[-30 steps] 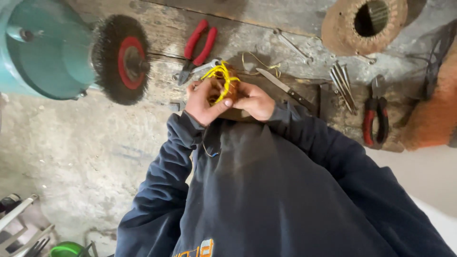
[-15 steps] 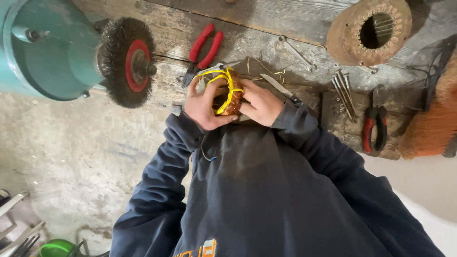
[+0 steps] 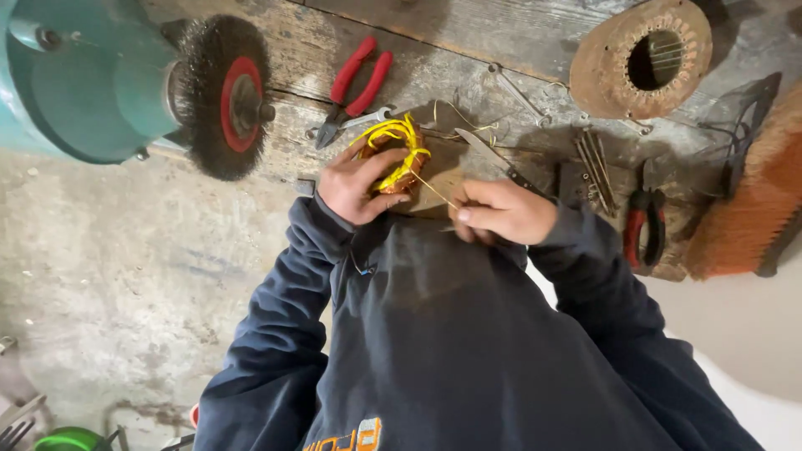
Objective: Repairing a motor coil by scraping insulation from wires on a workshop workbench.
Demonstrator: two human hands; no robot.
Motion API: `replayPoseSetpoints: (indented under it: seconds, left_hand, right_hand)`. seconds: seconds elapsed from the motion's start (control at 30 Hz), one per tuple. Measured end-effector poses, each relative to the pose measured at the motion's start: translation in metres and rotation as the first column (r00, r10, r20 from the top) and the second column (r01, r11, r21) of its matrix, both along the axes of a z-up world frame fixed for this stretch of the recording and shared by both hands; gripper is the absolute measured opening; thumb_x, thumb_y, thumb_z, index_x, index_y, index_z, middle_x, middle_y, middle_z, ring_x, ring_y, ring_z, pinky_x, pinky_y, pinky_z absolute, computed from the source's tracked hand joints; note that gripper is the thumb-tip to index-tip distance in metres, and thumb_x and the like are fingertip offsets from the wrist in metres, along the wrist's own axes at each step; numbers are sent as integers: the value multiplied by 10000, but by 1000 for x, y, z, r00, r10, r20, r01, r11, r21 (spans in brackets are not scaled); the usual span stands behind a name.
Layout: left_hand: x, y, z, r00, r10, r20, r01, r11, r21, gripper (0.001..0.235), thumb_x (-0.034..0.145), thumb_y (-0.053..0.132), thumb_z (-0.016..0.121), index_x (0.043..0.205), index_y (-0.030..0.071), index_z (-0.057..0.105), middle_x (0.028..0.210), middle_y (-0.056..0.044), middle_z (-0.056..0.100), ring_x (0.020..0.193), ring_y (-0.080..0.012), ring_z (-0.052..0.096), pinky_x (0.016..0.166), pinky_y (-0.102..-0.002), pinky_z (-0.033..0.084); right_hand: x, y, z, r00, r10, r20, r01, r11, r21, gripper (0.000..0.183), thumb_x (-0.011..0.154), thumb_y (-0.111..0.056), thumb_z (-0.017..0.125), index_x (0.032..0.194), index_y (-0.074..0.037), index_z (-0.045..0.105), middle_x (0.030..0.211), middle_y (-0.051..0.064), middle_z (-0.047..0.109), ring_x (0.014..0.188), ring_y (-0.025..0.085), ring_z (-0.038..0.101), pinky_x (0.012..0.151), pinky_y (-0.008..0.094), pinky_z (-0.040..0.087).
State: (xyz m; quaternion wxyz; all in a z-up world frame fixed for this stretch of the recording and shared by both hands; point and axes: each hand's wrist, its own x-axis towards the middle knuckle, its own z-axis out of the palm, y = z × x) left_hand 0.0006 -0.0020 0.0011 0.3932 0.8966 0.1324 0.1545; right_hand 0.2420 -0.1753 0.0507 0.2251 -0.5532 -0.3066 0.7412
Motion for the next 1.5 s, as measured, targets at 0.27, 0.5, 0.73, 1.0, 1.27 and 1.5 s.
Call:
replayPoseSetpoints:
  seconds: [0.27, 0.5, 0.73, 1.0, 1.27, 1.5]
  left_hand:
    - [7, -16, -4, 991, -19, -135, 38, 989, 139, 677, 776, 325, 853, 1378, 144, 600, 937, -69, 735, 957, -269, 712, 1143, -480, 421]
    - [4, -43, -40, 981, -23, -193, 93, 927, 362, 634, 807, 197, 771, 1418, 175, 606, 1031, 41, 753, 1020, -166, 689, 1237, -506, 339]
    - [8, -40, -21, 998, -40, -37, 49, 967, 251, 553, 807, 331, 769, 1285, 87, 635, 1140, -111, 729, 1149, -317, 656, 1160, -567, 327]
    - [-4, -53, -32, 999, -6, 46, -6, 964, 266, 423, 954, 298, 779, 1265, 36, 665, 1250, -141, 651, 1175, -357, 622, 1124, -541, 428]
    - [19, -61, -8, 984, 92, -152, -7, 875, 483, 588, 821, 459, 720, 1249, 57, 676, 1214, -138, 669, 1152, -349, 580, 991, -525, 395]
    - [17, -60, -24, 977, 56, -208, 47, 886, 461, 428, 851, 375, 768, 1156, 83, 696, 990, -58, 632, 991, -265, 594, 975, -470, 426]
  right_hand:
    - [35, -31, 11, 988, -151, -31, 151, 909, 388, 255, 1056, -170, 538, 1153, 9, 692, 1061, 55, 741, 1007, 119, 675, 906, 270, 527]
    - [19, 32, 10, 973, -221, 60, 175, 887, 426, 271, 1071, -158, 535, 1172, 13, 718, 1074, 55, 747, 998, 123, 666, 893, 276, 531]
    - [-26, 97, 24, 969, -51, 241, -80, 860, 504, 234, 1020, -238, 574, 1053, -52, 713, 910, 79, 767, 777, 194, 748, 722, 321, 584]
    - [-31, 88, 23, 639, -96, 764, -474, 733, 489, 222, 990, -334, 628, 927, -138, 711, 742, 93, 713, 654, 355, 669, 554, 503, 481]
    - [-31, 76, 58, 747, -413, 521, -292, 501, 815, 167, 1027, -200, 638, 1137, -90, 698, 1151, 55, 691, 883, 258, 713, 676, 385, 555]
    - [2, 0, 11, 696, -517, 498, 80, 746, 661, 177, 1016, -146, 660, 1158, -52, 706, 1094, 111, 711, 706, 172, 646, 623, 308, 513]
